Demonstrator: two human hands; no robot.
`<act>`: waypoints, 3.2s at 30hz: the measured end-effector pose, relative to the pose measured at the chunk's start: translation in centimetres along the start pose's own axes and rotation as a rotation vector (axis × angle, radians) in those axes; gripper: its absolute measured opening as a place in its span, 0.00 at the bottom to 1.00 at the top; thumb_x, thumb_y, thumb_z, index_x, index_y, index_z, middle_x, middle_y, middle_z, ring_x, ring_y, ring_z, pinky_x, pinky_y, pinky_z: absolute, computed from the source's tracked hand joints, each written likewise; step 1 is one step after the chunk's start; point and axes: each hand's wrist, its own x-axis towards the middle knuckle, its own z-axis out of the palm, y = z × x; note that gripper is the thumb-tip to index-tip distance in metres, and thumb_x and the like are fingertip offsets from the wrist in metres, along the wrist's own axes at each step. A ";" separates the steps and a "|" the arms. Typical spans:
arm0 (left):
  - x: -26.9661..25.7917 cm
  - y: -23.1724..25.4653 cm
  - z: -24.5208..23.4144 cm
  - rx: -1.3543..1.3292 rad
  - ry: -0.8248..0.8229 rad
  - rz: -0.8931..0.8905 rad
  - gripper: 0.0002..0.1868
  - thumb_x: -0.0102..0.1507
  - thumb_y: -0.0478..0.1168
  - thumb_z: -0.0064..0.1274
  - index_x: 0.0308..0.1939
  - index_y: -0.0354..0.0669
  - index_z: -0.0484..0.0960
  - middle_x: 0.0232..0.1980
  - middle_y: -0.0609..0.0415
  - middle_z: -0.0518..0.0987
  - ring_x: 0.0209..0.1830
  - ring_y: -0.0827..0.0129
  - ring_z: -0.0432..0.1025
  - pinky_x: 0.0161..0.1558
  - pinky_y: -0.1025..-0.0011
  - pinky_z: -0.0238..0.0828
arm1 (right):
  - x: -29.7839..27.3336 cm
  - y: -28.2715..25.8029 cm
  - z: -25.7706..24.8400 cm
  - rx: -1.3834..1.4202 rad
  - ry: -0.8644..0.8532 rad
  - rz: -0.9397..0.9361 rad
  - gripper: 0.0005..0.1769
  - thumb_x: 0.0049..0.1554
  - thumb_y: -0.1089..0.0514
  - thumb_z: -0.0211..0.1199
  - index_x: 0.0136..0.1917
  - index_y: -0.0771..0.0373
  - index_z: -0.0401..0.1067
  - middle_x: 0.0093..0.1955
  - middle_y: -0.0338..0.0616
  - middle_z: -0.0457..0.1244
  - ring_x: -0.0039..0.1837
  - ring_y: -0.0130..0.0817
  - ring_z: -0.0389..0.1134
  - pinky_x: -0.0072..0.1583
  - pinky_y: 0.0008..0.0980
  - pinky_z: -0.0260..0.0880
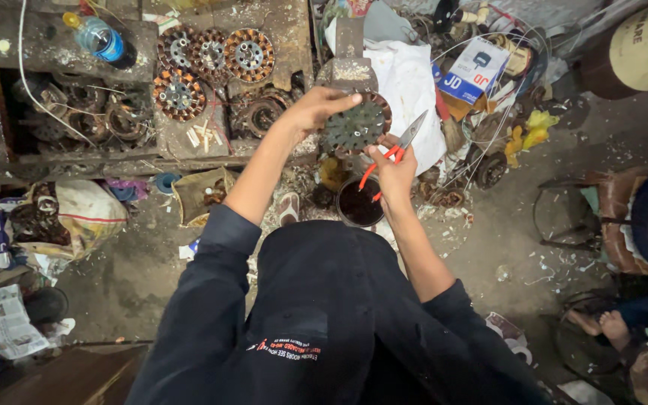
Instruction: The person uses red-handled pliers to cut copper wire from a circular metal component. They repeatedly grip and snip the wire, dropping the cut pieces into a container below. The task continues with the same component throughout the clip.
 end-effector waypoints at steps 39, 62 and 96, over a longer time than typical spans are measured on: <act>5.3 -2.5 2.6 1.084 0.290 0.388 0.32 0.67 0.67 0.50 0.57 0.44 0.82 0.51 0.47 0.76 0.38 0.60 0.76 0.34 0.63 0.75 | -4.7 8.4 -14.8 -0.236 -0.051 0.292 0.12 0.70 0.56 0.48 0.62 0.63 0.62 0.43 0.48 0.69 0.39 0.36 0.72 0.39 0.30 0.66; 5.2 -2.0 5.0 1.163 0.497 0.446 0.25 0.69 0.60 0.50 0.51 0.43 0.83 0.48 0.47 0.79 0.48 0.56 0.74 0.48 0.58 0.69 | -7.3 0.7 -7.7 -0.947 -0.260 -0.299 0.18 0.66 0.56 0.58 0.68 0.62 0.68 0.49 0.63 0.68 0.52 0.64 0.70 0.50 0.54 0.69; 5.1 -3.0 6.0 1.235 0.604 0.678 0.12 0.68 0.54 0.52 0.40 0.54 0.83 0.39 0.58 0.81 0.41 0.62 0.78 0.47 0.57 0.65 | -7.8 -3.7 -6.0 -1.328 -0.296 -0.203 0.18 0.65 0.56 0.56 0.66 0.61 0.69 0.42 0.66 0.68 0.46 0.67 0.69 0.50 0.62 0.68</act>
